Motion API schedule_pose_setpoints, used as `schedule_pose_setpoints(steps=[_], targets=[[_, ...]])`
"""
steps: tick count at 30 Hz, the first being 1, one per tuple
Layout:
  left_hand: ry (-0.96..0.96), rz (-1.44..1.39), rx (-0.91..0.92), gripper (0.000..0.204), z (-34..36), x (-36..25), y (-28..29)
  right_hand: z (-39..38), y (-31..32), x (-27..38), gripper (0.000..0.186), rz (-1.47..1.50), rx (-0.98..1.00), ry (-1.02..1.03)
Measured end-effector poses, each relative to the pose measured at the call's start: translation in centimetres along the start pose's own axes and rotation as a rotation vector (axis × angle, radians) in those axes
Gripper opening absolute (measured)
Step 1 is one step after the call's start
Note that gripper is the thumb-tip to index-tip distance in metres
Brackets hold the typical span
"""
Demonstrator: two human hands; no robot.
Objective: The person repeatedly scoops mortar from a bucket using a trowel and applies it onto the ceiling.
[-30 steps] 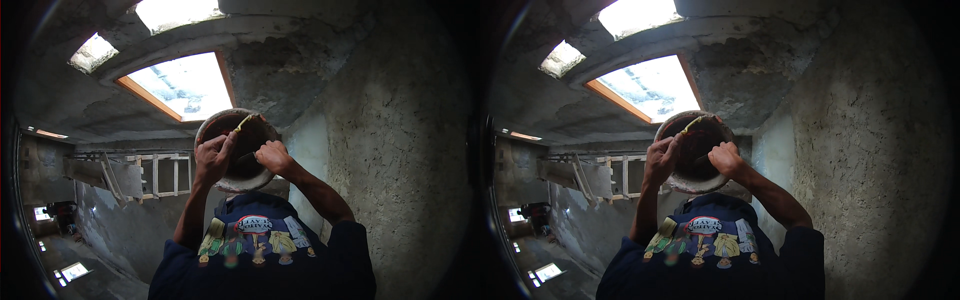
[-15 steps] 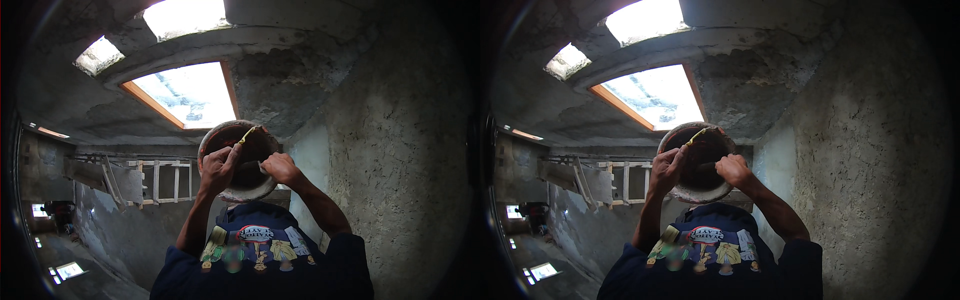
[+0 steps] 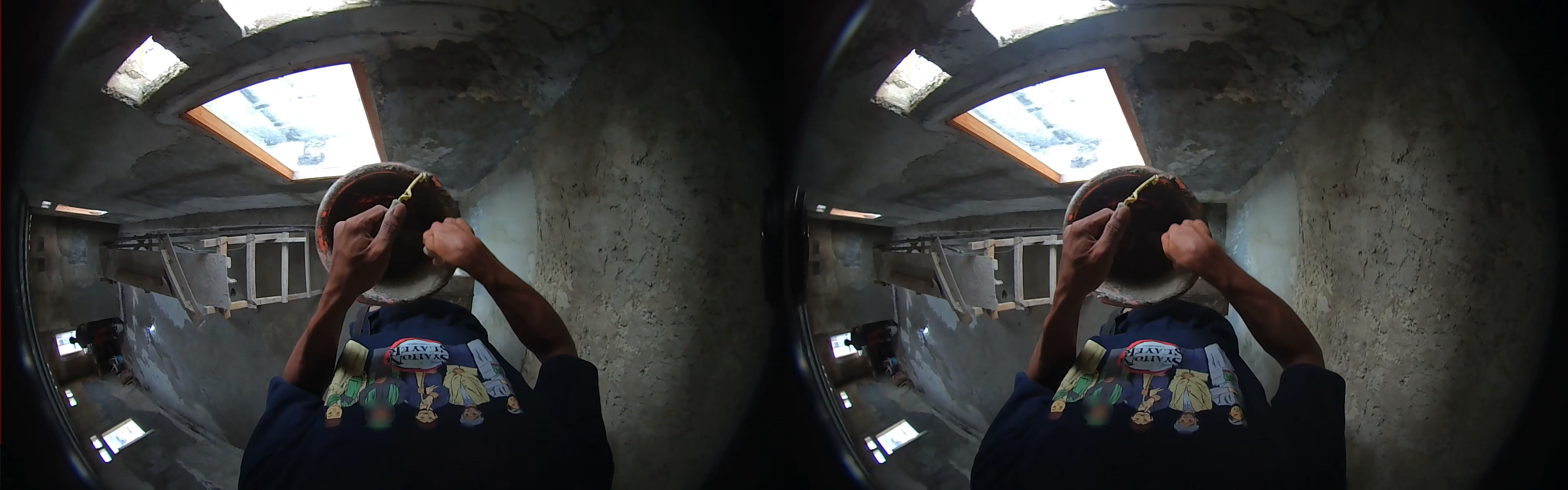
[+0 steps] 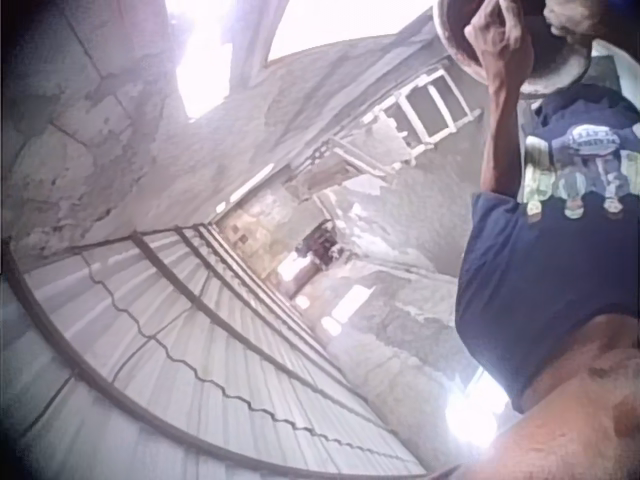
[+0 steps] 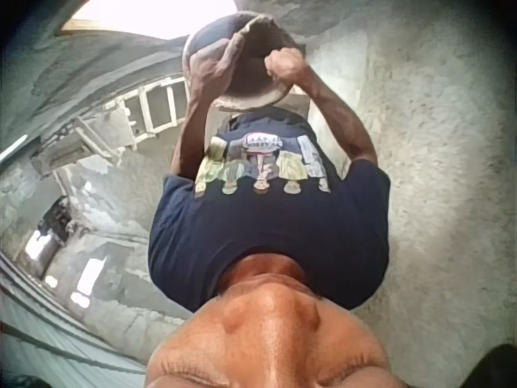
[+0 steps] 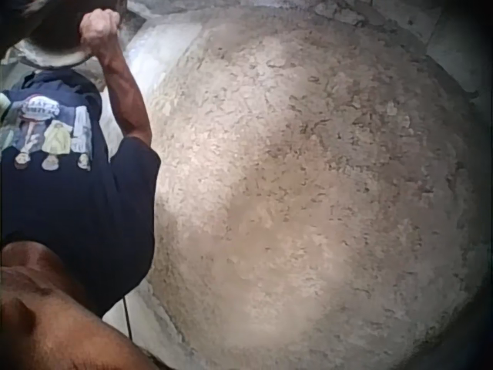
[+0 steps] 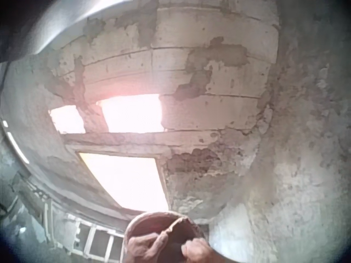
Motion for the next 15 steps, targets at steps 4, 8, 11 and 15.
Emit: schedule_pose_setpoints(steps=[4,8,11,15], targets=[[0.017,0.005,-0.003,0.043,-0.2,0.3,0.2,1.0,-0.9,0.4,0.024,0.151,0.297,-0.062],[0.054,-0.004,0.037,0.044,-0.6,1.0,-0.3,1.5,-0.8,0.8,0.031,0.214,0.305,-0.039],[0.061,-0.043,0.073,0.045,-1.2,1.0,-1.3,0.8,-3.1,0.2,0.034,0.241,0.557,-0.170],[0.075,-0.080,0.090,0.044,-0.9,0.5,-1.6,0.8,-3.6,-1.0,0.033,0.340,0.417,-0.151]])
Point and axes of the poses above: each hand's wrist, its own z-axis towards the middle knuckle, its own y-axis out of the back of the hand, x = y × z, the point moved 10 cm from there along z, towards the middle knuckle, and after that the axes turned 1 degree about -y, right-handed, at the moved point
